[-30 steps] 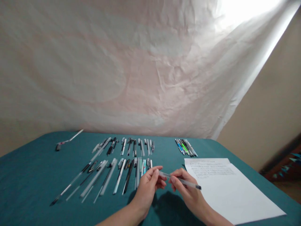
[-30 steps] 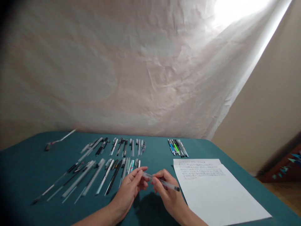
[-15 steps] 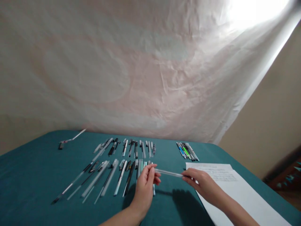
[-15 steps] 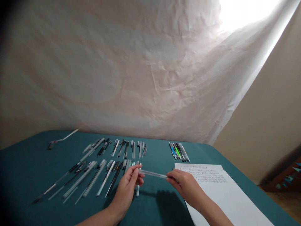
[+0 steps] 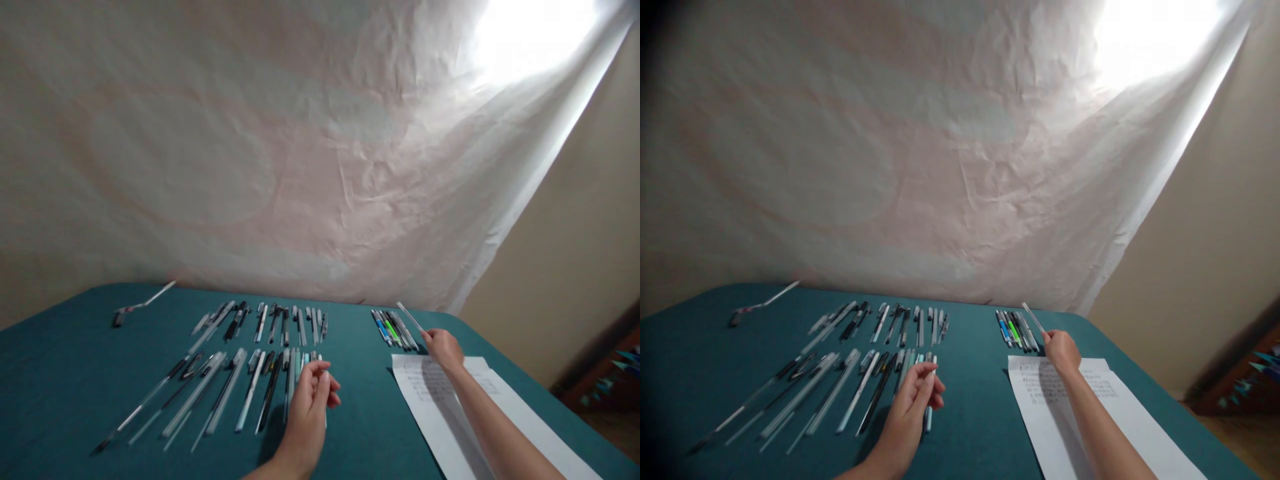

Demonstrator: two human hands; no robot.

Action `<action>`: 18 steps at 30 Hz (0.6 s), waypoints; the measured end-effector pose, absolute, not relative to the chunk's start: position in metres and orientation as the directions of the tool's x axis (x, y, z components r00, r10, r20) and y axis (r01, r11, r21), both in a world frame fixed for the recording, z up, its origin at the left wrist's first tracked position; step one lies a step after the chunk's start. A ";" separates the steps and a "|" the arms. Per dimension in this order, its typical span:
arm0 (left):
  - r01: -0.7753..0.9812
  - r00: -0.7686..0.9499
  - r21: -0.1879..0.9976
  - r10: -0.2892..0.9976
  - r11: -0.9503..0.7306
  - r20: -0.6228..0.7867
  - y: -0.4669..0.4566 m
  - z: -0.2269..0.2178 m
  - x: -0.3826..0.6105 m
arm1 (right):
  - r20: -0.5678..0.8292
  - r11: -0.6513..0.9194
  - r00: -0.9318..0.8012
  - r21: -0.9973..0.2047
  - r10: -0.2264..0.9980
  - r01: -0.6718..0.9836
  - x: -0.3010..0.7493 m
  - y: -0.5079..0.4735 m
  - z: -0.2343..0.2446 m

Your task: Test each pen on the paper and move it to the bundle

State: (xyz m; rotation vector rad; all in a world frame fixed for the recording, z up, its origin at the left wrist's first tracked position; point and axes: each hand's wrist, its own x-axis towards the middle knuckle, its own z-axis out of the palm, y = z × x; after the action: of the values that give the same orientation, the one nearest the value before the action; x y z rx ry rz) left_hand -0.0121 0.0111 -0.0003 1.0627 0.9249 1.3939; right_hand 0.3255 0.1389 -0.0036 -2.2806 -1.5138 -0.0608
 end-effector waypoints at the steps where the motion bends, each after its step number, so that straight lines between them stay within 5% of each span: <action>1: -0.292 0.006 0.952 0.995 -0.091 0.097 0.011 0.000 -0.012 | 0.240 -0.358 0.434 -0.301 0.869 0.884 0.327 0.141 -0.008; 11: -0.253 0.046 0.964 0.994 -0.085 0.099 0.010 0.001 -0.012 | 0.168 -0.381 0.435 -0.276 0.885 0.882 0.332 0.147 -0.027; 18: -0.229 0.067 0.970 0.993 -0.083 0.100 0.011 -0.001 -0.012 | 0.294 -0.219 0.304 -0.289 0.906 0.932 0.298 0.145 -0.012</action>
State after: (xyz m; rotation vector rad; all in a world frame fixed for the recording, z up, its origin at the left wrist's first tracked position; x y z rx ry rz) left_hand -0.0118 0.0107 -0.0011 1.1402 0.9385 1.3172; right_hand 0.2985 0.1447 -0.0116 -2.1705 -1.6389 -0.0863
